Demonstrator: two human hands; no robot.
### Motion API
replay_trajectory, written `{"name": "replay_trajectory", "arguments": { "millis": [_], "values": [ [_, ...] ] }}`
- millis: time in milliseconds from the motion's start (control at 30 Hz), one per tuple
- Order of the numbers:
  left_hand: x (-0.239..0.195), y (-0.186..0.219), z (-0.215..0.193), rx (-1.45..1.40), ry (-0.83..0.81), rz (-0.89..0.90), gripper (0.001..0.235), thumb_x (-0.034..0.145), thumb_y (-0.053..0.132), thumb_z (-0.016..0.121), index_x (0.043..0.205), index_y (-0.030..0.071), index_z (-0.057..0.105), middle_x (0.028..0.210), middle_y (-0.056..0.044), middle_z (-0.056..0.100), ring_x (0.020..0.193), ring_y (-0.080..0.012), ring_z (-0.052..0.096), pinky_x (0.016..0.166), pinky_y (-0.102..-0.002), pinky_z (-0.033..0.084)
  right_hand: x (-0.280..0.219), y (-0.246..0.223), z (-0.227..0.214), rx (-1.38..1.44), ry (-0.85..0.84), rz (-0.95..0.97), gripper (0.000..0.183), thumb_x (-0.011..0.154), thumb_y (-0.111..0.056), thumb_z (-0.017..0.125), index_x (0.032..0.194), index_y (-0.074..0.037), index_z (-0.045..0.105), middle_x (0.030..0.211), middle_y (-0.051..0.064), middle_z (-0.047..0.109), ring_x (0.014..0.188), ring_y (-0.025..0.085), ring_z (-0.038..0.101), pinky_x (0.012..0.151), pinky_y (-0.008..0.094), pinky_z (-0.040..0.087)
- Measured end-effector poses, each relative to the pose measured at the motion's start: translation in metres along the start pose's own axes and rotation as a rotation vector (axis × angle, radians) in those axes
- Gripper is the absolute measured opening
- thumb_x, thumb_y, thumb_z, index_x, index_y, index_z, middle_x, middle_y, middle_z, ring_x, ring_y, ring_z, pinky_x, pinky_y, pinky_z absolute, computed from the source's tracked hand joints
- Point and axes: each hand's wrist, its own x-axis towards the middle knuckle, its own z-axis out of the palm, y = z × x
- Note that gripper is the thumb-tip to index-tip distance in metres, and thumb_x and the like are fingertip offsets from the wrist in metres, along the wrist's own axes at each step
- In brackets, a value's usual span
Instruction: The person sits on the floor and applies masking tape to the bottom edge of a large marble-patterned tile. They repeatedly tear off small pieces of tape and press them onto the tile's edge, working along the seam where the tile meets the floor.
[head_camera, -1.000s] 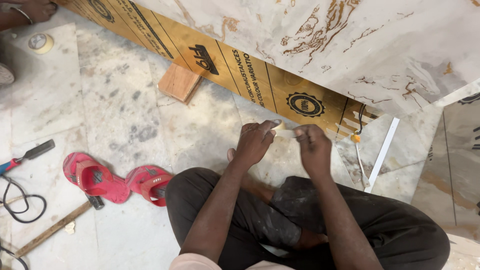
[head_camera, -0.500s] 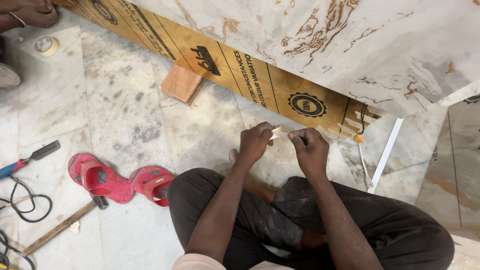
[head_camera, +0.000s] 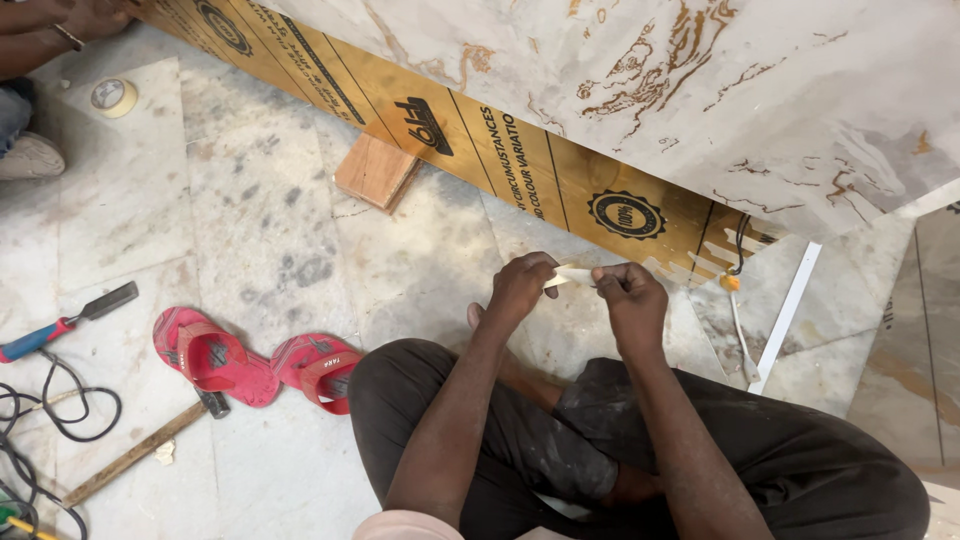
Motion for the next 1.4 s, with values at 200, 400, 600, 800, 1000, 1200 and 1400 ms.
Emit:
{"name": "replay_trajectory", "arguments": {
  "millis": [200, 400, 600, 800, 1000, 1200, 1400],
  "values": [
    [-0.007, 0.003, 0.002, 0.442, 0.197, 0.626, 0.03, 0.088, 0.023, 0.057, 0.109, 0.015, 0.077, 0.1, -0.01, 0.077, 0.096, -0.0268, 0.07, 0.101, -0.043, 0.038, 0.014, 0.003, -0.017, -0.081, -0.019, 0.048, 0.018, 0.092, -0.015, 0.079, 0.091, 0.003, 0.073, 0.076, 0.006, 0.067, 0.067, 0.01, 0.052, 0.062, 0.026, 0.042],
    [0.002, 0.006, 0.001, -0.057, 0.108, -0.007, 0.028, 0.09, 0.022, 0.059, 0.111, 0.014, 0.076, 0.098, -0.012, 0.077, 0.094, -0.0283, 0.071, 0.097, -0.043, 0.044, 0.014, 0.034, -0.002, 0.282, -0.024, 0.041, 0.013, 0.094, -0.011, 0.075, 0.093, 0.001, 0.07, 0.084, 0.005, 0.07, 0.075, 0.011, 0.065, 0.073, 0.027, 0.054],
    [0.033, -0.053, -0.024, 0.294, 0.584, -0.106, 0.03, 0.089, 0.023, 0.063, 0.114, 0.011, 0.073, 0.103, -0.013, 0.075, 0.099, -0.0314, 0.069, 0.096, -0.049, 0.045, 0.033, 0.041, -0.039, 0.495, 0.085, -0.023, 0.011, 0.101, -0.011, 0.071, 0.098, -0.002, 0.065, 0.093, 0.004, 0.068, 0.081, 0.012, 0.064, 0.08, 0.031, 0.059],
    [0.044, -0.104, 0.031, 0.849, 0.49, 0.135, 0.047, 0.079, 0.025, 0.073, 0.118, 0.0, 0.065, 0.118, -0.019, 0.069, 0.11, -0.0371, 0.066, 0.094, -0.049, 0.049, 0.016, 0.046, -0.022, -0.276, 0.051, -0.13, 0.015, 0.092, -0.011, 0.071, 0.106, -0.006, 0.069, 0.096, 0.009, 0.068, 0.085, 0.025, 0.069, 0.074, 0.04, 0.054],
    [0.077, -0.114, 0.081, -0.123, 0.026, 0.106, 0.07, 0.083, 0.027, 0.085, 0.139, 0.001, 0.053, 0.128, -0.018, 0.067, 0.098, -0.0288, 0.074, 0.083, -0.042, 0.059, 0.023, 0.062, -0.019, -0.657, -0.074, -0.158, 0.022, 0.09, -0.015, 0.069, 0.111, -0.012, 0.068, 0.106, 0.013, 0.069, 0.093, 0.036, 0.068, 0.077, 0.047, 0.052],
    [0.096, -0.118, 0.146, -0.724, -0.195, -0.124, 0.07, 0.086, 0.013, 0.076, 0.146, 0.001, 0.043, 0.121, -0.009, 0.066, 0.079, -0.0194, 0.071, 0.064, -0.031, 0.061, 0.04, 0.041, -0.034, -0.715, -0.058, -0.028, 0.017, 0.099, -0.024, 0.064, 0.113, -0.014, 0.067, 0.09, 0.011, 0.072, 0.079, 0.031, 0.072, 0.072, 0.045, 0.053],
    [0.104, -0.116, 0.154, -0.788, -0.146, -0.092, 0.043, 0.093, 0.009, 0.072, 0.132, -0.004, 0.06, 0.098, -0.008, 0.07, 0.069, -0.0143, 0.069, 0.06, -0.027, 0.058, 0.056, 0.027, -0.019, -0.833, -0.161, 0.044, 0.021, 0.1, -0.028, 0.058, 0.116, -0.018, 0.067, 0.074, 0.007, 0.074, 0.073, 0.029, 0.073, 0.07, 0.045, 0.054]
  ]
}}
